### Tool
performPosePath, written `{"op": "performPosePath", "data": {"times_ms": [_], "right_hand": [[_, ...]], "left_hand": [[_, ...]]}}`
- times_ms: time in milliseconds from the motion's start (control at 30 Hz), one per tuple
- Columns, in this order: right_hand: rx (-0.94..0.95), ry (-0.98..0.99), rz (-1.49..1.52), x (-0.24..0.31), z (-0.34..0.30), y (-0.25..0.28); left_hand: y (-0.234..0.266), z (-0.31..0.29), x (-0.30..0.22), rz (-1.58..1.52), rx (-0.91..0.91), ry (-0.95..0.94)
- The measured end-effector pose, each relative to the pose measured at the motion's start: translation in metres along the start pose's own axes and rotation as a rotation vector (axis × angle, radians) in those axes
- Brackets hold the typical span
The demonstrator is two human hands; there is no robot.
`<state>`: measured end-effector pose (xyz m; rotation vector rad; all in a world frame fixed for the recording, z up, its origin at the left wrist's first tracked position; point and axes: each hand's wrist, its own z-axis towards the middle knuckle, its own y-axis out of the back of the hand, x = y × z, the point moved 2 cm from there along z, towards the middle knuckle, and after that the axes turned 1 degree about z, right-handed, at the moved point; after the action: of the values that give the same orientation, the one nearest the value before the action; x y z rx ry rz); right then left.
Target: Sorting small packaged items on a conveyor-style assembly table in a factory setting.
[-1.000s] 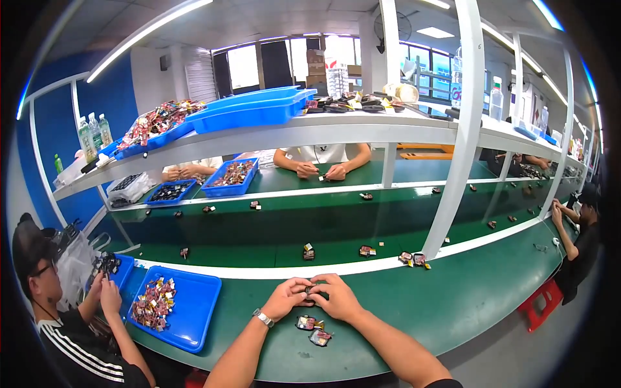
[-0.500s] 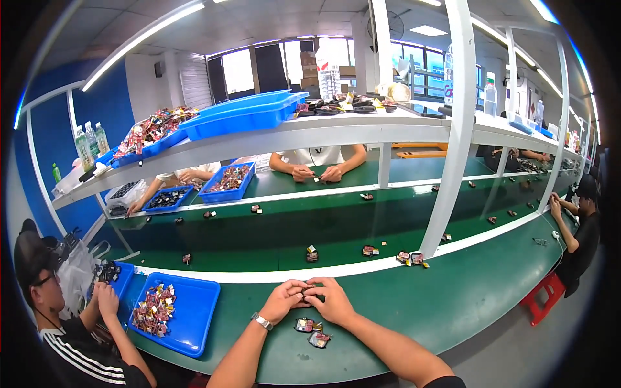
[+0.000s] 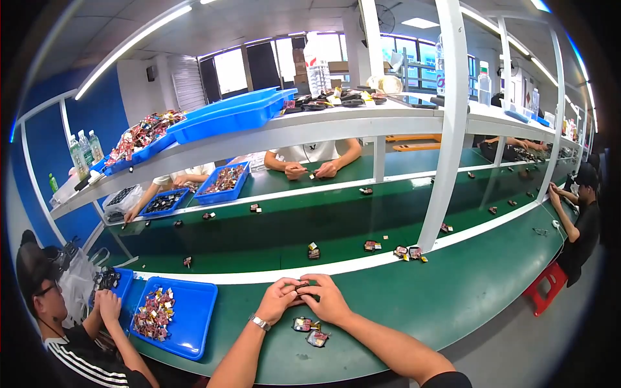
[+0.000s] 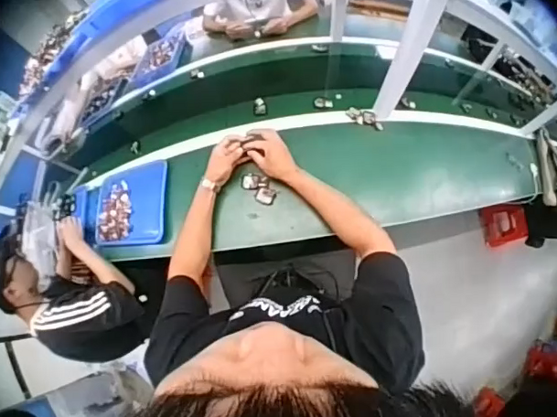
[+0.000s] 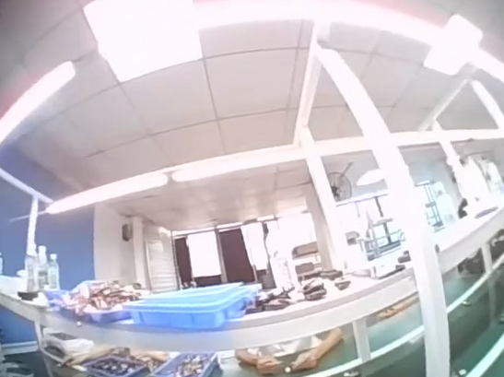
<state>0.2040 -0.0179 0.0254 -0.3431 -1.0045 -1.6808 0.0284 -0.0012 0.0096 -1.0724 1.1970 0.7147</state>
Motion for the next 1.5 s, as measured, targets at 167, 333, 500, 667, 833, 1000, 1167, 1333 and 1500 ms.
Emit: {"op": "performPosePath", "data": {"times_ms": [167, 333, 500, 667, 833, 1000, 1167, 1333, 1500], "right_hand": [[-0.011, -0.047, 0.06, -0.005, -0.001, -0.007], [0.011, 0.024, 0.024, 0.002, 0.004, -0.003], [-0.075, 0.086, -0.036, 0.003, 0.005, 0.005], [-0.11, 0.185, -0.174, 0.005, 0.006, 0.004], [-0.129, 0.222, -0.212, 0.011, 0.006, 0.002], [-0.124, 0.238, -0.275, 0.008, 0.004, 0.0], [-0.168, 0.193, -0.333, 0.006, 0.003, -0.003], [-0.17, 0.151, -0.367, 0.008, 0.002, -0.005], [-0.195, 0.167, -0.369, 0.009, 0.002, -0.004]], "left_hand": [[-0.001, 0.002, 0.0, 0.035, -0.028, -0.033], [0.003, 0.003, 0.001, 0.003, -0.048, -0.057], [-0.007, 0.003, -0.003, 0.013, -0.019, -0.027], [-0.007, 0.001, -0.003, 0.03, -0.057, 0.017], [-0.004, 0.001, -0.001, 0.016, -0.062, 0.026], [-0.007, 0.002, -0.003, 0.019, -0.048, 0.03], [-0.008, 0.002, -0.002, 0.015, -0.038, 0.027], [-0.008, 0.003, 0.001, 0.093, -0.06, 0.04], [-0.012, 0.002, -0.002, 0.08, -0.06, 0.02]]}}
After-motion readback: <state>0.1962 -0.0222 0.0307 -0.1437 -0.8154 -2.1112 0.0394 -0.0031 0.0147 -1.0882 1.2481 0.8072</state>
